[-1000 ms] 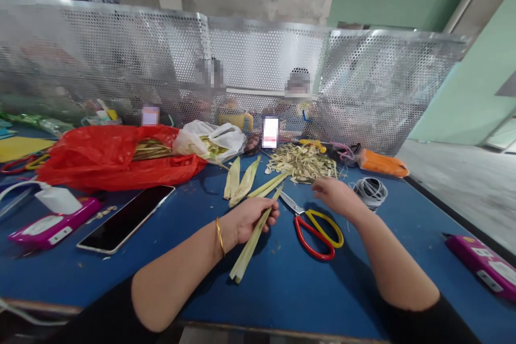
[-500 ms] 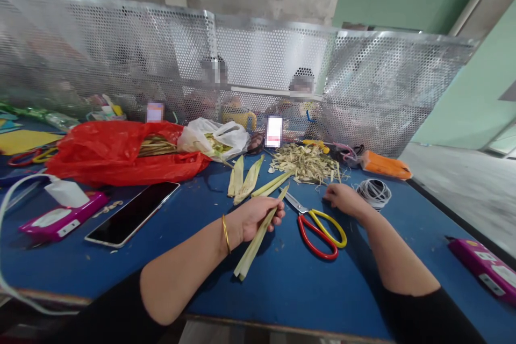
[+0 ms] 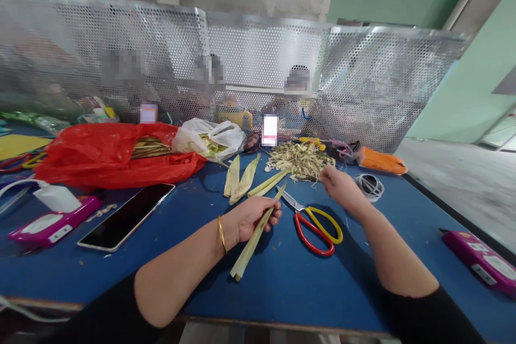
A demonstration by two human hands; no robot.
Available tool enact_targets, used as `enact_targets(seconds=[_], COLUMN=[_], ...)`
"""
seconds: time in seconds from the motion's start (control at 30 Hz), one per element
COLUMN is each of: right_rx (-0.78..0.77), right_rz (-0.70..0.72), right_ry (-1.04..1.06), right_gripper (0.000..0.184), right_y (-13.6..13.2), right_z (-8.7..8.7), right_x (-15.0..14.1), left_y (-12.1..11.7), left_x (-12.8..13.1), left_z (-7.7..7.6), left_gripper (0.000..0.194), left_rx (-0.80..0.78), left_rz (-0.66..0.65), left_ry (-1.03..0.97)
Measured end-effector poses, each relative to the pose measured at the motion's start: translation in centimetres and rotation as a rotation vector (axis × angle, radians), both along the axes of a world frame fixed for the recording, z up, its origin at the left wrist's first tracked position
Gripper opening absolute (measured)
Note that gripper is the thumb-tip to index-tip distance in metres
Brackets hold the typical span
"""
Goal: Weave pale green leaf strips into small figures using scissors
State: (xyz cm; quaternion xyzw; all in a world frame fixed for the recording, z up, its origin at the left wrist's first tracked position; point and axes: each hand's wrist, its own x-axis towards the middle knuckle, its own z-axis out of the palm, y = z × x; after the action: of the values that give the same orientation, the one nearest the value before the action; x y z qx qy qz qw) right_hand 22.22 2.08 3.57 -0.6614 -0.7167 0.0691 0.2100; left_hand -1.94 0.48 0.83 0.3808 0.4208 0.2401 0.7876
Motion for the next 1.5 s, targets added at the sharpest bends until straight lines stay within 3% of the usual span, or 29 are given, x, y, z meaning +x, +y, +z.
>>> enact_targets(seconds=[0.23,0.37,0.5,0.6,0.7,0.8,0.87,0.97,1.1,1.2,1.3,1.4,1.5], right_rx=[-0.001,-0.073,-0.156,-0.245,-0.253,-0.109,-0.054,-0.119,-0.19,-0.243,-0.346,-0.491,-0.578], right_rz=[0.323,0.548,0.73,0.787,0.805,0.676,0.427,0.137,0.128,0.076,-0.015,-0.11,-0.086], right_ry=[-0.126,-0.036,0.055,0.118,0.139,0.108,0.04,-0.242,-0.318,-0.303,-0.111,0.36,0.835], right_gripper=[0.01,0.009,0.009,0.011,0.011,0.005,0.007,0.018,0.048,0.064,0.075,0.06,0.048], right_y=[-3.0,-5.5,-7.2,-7.4,-7.0,-6.5,-6.4,-6.9,-7.9,-8.7,-9.6,-11.2,-13.4], right_z=[-0.4,-0.3,-0.6,-0.7,-0.2,0.5,0.5,-0.5,-1.9,-1.8,-1.2,-0.7,-0.5], right_x=[-6.1,-8.4,-9.6,-9.8,-9.2,-7.6,-6.0,-4.0,-3.3,-3.4,-2.8,-1.4,0.0], left_y=[0.4,0.8,0.8,0.9,1.1,1.5,1.7,2.0,2.0,1.9,1.9,1.8,1.6], left_x=[0.0,0.3,0.4,0.2,-0.2,-0.5,-0.8,-1.0,-1.1,-1.1,-1.2,-1.2,-1.3], left_z=[-0.4,-1.1,-1.0,-0.5,-0.1,0.1,0.2,0.3,0.3,0.3,0.4,0.4,0.5], left_gripper=[0.009,0.021,0.027,0.028,0.03,0.027,0.026,0.027,0.027,0.027,0.027,0.029,0.029], left_rx=[-0.067,-0.095,-0.236,-0.281,-0.228,-0.111,-0.054,-0.03,-0.028,-0.022,-0.017,-0.016,-0.014], left_rz=[0.048,-0.028,-0.091,-0.015,0.048,0.084,0.107,0.122,0.11,0.107,0.106,0.107,0.108], left_ry=[-0.023,-0.075,-0.132,-0.181,-0.165,-0.079,-0.051,-0.057,-0.07,-0.071,-0.067,-0.061,-0.059])
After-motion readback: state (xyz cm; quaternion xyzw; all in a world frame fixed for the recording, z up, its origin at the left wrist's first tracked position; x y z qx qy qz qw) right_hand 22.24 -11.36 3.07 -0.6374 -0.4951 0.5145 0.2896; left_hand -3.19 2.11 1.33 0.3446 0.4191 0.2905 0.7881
